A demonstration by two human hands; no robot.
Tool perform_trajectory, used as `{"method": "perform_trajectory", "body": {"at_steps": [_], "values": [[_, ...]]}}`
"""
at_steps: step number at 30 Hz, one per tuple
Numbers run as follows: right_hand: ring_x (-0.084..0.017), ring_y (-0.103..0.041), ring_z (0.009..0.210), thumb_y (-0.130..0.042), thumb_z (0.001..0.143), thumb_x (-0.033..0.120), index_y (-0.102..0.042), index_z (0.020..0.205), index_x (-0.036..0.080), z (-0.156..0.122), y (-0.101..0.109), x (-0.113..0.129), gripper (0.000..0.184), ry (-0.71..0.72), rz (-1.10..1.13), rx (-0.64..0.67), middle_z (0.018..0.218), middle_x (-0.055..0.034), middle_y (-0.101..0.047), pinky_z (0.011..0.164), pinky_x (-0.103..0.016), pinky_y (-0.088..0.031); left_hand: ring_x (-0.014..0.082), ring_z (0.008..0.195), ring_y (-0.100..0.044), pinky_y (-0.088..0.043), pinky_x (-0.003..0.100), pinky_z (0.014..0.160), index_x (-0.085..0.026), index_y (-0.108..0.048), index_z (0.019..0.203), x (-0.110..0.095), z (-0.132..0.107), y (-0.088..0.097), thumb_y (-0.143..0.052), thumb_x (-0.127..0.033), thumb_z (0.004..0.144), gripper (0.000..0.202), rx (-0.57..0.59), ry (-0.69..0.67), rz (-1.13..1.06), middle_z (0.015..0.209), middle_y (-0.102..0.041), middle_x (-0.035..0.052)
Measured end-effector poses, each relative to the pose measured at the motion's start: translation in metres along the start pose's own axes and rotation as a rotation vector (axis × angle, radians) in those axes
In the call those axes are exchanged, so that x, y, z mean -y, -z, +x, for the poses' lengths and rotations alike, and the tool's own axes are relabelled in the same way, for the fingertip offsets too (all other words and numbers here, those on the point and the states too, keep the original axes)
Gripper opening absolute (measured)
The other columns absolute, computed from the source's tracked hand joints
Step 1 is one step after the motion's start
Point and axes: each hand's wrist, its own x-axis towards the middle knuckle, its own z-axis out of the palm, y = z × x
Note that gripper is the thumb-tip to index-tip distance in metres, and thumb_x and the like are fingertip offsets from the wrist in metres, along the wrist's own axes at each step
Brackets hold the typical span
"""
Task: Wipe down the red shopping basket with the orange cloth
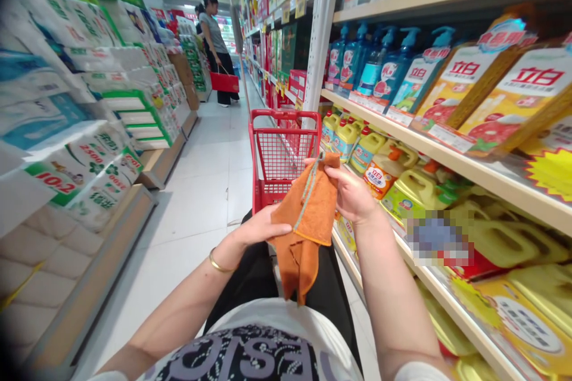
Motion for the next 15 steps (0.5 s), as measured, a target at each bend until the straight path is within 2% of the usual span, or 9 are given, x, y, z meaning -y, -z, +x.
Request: {"method": "perform_trajectory", "body": {"at_steps": [1,3,4,6,8,9,12,13,15], "values": [[-0.036,-0.075,0.124,-0.064,0.087,0.054,-0.074,0.133,0.023,0.0,0.0,0.0,0.056,-0.006,-0.013,-0.008,0.119,-0.0064,-0.083,0.105,-0.052,-0.061,0.0329,0.109,-0.078,-0.06,0.042,0.099,-0.012,-0.081,0.118,0.004,0.0,-0.004,-0.1,-0.047,0.068,0.064,-0.089,0.089,-0.056,0.117,-0.082,0.015],[-0.035,-0.071,0.13,-0.065,0.089,0.056,-0.072,0.139,0.023,-0.005,0.0,0.0,0.06,0.014,-0.032,-0.027,0.127,-0.0063,-0.081,0.112,-0.051,-0.057,0.0279,0.094,-0.08,-0.062,0.038,0.09,-0.01,-0.081,0.105,0.014,0.0,-0.007,-0.095,-0.05,0.076,0.051,-0.217,0.148,-0.131,0.101,-0.084,0.0129],[-0.035,-0.069,0.134,-0.066,0.091,0.058,-0.069,0.143,0.025,-0.011,-0.001,0.0,0.062,0.032,-0.051,-0.003,0.133,-0.0063,-0.079,0.115,-0.051,-0.055,0.0268,0.094,-0.08,-0.063,0.037,0.089,-0.011,-0.081,0.108,0.018,0.001,-0.008,-0.089,-0.053,0.081,0.05,-0.26,0.147,-0.166,0.103,-0.084,0.0127],[-0.035,-0.061,0.144,-0.068,0.093,0.066,-0.063,0.153,0.029,-0.027,-0.006,-0.002,0.07,0.052,-0.128,0.163,0.149,-0.0066,-0.07,0.12,-0.052,-0.05,0.0263,0.102,-0.08,-0.064,0.037,0.09,-0.015,-0.077,0.12,0.022,0.001,-0.009,-0.078,-0.054,0.09,0.049,-0.309,0.135,-0.221,0.116,-0.083,0.0124],[-0.033,-0.054,0.151,-0.068,0.095,0.069,-0.055,0.159,0.033,-0.041,-0.01,-0.01,0.075,0.07,-0.222,0.332,0.161,-0.0056,-0.059,0.125,-0.053,-0.045,0.0274,0.109,-0.079,-0.064,0.038,0.093,-0.015,-0.075,0.125,0.021,-0.001,-0.012,-0.07,-0.049,0.095,0.046,-0.305,0.166,-0.303,0.122,-0.081,0.0138],[-0.032,-0.05,0.154,-0.067,0.097,0.068,-0.054,0.16,0.035,-0.046,-0.011,-0.018,0.073,0.095,-0.268,0.338,0.165,-0.0045,-0.055,0.128,-0.053,-0.041,0.0284,0.111,-0.079,-0.063,0.039,0.095,-0.014,-0.075,0.125,0.019,-0.002,-0.014,-0.067,-0.047,0.096,0.045,-0.274,0.201,-0.37,0.122,-0.081,0.0149],[-0.028,-0.04,0.16,-0.066,0.101,0.062,-0.053,0.16,0.036,-0.051,-0.007,-0.055,0.065,0.164,-0.411,0.059,0.171,-0.0023,-0.048,0.134,-0.052,-0.031,0.0316,0.115,-0.078,-0.06,0.044,0.105,-0.011,-0.073,0.125,0.014,-0.006,-0.019,-0.063,-0.041,0.096,0.043,-0.158,0.33,-0.629,0.118,-0.082,0.017],[-0.028,-0.041,0.16,-0.071,0.098,0.06,-0.053,0.16,0.036,-0.05,-0.004,-0.07,0.068,0.146,-0.45,-0.018,0.17,-0.0034,-0.049,0.134,-0.052,-0.031,0.0323,0.115,-0.078,-0.059,0.044,0.106,-0.01,-0.073,0.125,0.013,-0.008,-0.02,-0.062,-0.04,0.096,0.043,-0.142,0.358,-0.697,0.117,-0.082,0.0175],[-0.031,-0.054,0.15,-0.078,0.092,0.06,-0.058,0.156,0.031,-0.049,0.002,-0.098,0.073,0.037,-0.466,-0.034,0.16,-0.008,-0.06,0.127,-0.052,-0.042,0.0328,0.114,-0.078,-0.058,0.045,0.106,-0.008,-0.072,0.124,0.013,-0.011,-0.018,-0.059,-0.037,0.096,0.043,-0.15,0.375,-0.762,0.117,-0.081,0.0187]]}}
